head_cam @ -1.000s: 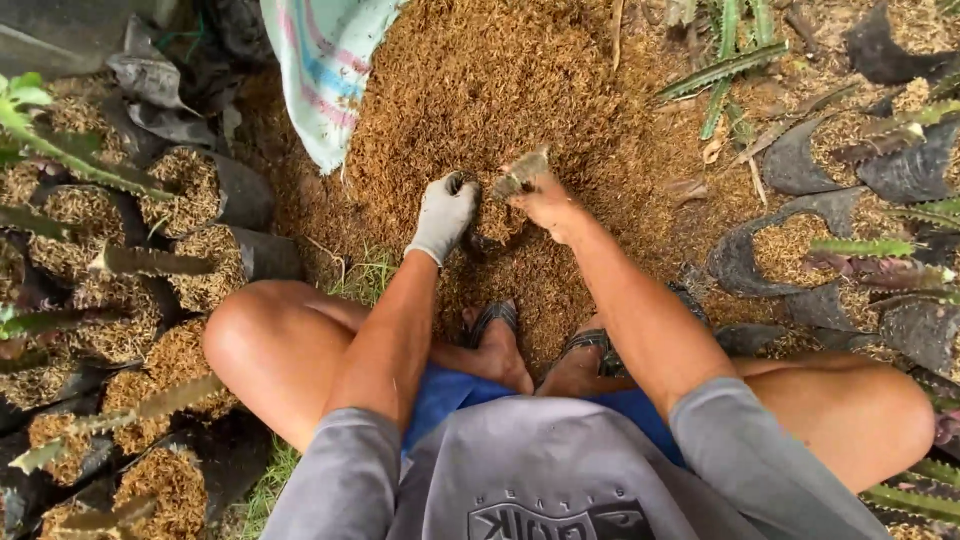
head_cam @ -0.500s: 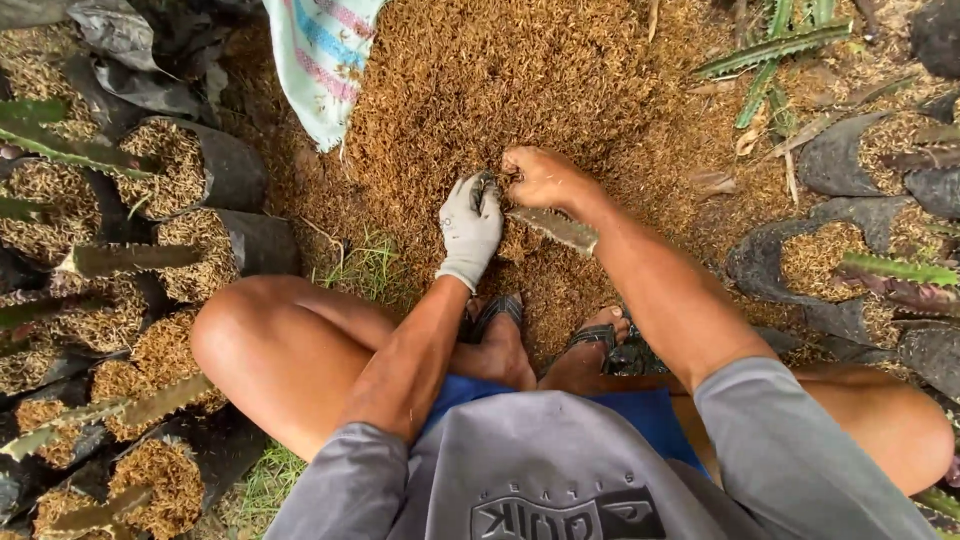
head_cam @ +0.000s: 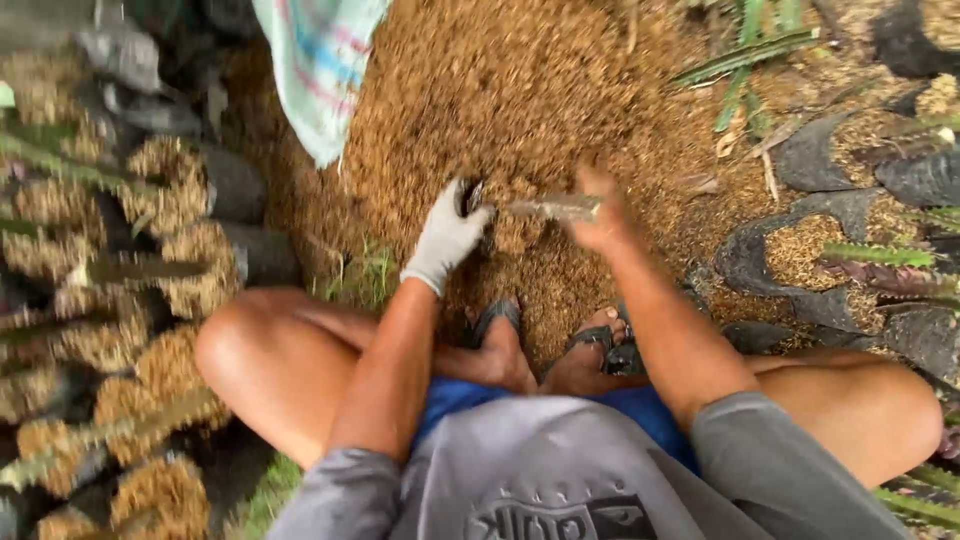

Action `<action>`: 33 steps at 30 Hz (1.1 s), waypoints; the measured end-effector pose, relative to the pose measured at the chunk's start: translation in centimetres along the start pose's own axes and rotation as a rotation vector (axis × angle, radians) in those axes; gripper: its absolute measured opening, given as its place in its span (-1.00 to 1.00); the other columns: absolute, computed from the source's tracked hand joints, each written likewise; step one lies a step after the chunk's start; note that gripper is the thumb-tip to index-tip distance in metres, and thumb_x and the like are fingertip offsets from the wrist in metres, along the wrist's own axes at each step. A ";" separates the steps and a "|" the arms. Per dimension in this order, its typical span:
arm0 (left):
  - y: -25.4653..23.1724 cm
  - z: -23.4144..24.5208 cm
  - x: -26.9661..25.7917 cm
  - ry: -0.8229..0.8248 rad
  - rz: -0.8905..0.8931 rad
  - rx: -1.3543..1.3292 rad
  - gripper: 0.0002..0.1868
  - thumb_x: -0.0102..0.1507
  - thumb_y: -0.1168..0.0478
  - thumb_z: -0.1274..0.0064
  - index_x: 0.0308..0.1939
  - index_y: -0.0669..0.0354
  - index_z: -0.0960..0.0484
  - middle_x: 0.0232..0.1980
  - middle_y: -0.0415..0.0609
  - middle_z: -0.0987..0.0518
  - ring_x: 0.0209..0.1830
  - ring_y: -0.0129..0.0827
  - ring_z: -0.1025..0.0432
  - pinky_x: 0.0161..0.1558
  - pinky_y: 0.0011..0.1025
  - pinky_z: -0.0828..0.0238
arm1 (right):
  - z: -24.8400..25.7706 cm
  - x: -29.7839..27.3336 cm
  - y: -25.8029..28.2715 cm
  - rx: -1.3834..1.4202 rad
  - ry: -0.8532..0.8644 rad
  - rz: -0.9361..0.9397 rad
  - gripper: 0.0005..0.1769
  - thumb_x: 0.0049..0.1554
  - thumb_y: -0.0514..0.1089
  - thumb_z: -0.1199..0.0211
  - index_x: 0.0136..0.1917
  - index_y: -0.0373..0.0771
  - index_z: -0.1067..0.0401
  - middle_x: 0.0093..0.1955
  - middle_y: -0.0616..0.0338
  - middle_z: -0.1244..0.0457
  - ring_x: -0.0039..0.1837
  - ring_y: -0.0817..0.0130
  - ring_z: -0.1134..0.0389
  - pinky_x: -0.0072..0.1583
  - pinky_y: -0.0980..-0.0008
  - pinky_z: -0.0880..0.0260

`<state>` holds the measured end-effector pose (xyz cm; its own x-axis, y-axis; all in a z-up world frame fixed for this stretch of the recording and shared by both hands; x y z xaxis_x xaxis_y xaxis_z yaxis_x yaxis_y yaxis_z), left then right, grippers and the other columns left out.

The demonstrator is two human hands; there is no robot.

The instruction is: Planting cactus cuttings into small plastic bags filled with a soil and rice husk mixture.

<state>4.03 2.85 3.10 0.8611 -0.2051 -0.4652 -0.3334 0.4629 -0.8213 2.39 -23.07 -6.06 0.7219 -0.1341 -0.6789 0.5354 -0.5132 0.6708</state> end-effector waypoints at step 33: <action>4.9 -2.5 5.2 -0.225 -0.252 0.069 -0.59 0.26 0.33 0.03 0.19 0.40 -0.59 0.18 0.43 -0.56 0.33 0.27 -0.37 0.40 0.04 -0.28 | -10.7 2.6 1.9 -1.726 0.503 0.295 -0.26 0.08 -0.45 -0.13 0.52 -0.20 -0.17 0.06 -0.05 -0.32 -0.40 0.41 -0.22 -0.33 0.32 -0.33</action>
<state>5.93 1.91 -4.15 0.9788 -0.1289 -0.1594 -0.0790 0.4805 -0.8735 9.99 -15.33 -3.40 0.7402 0.3591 -0.5685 -0.0531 0.8741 0.4829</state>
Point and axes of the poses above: each hand's wrist, its own x-axis towards the middle knuckle, its own z-axis out of the back of the hand, y = z × x, the point moved 3 cm from there along x, towards the middle knuckle
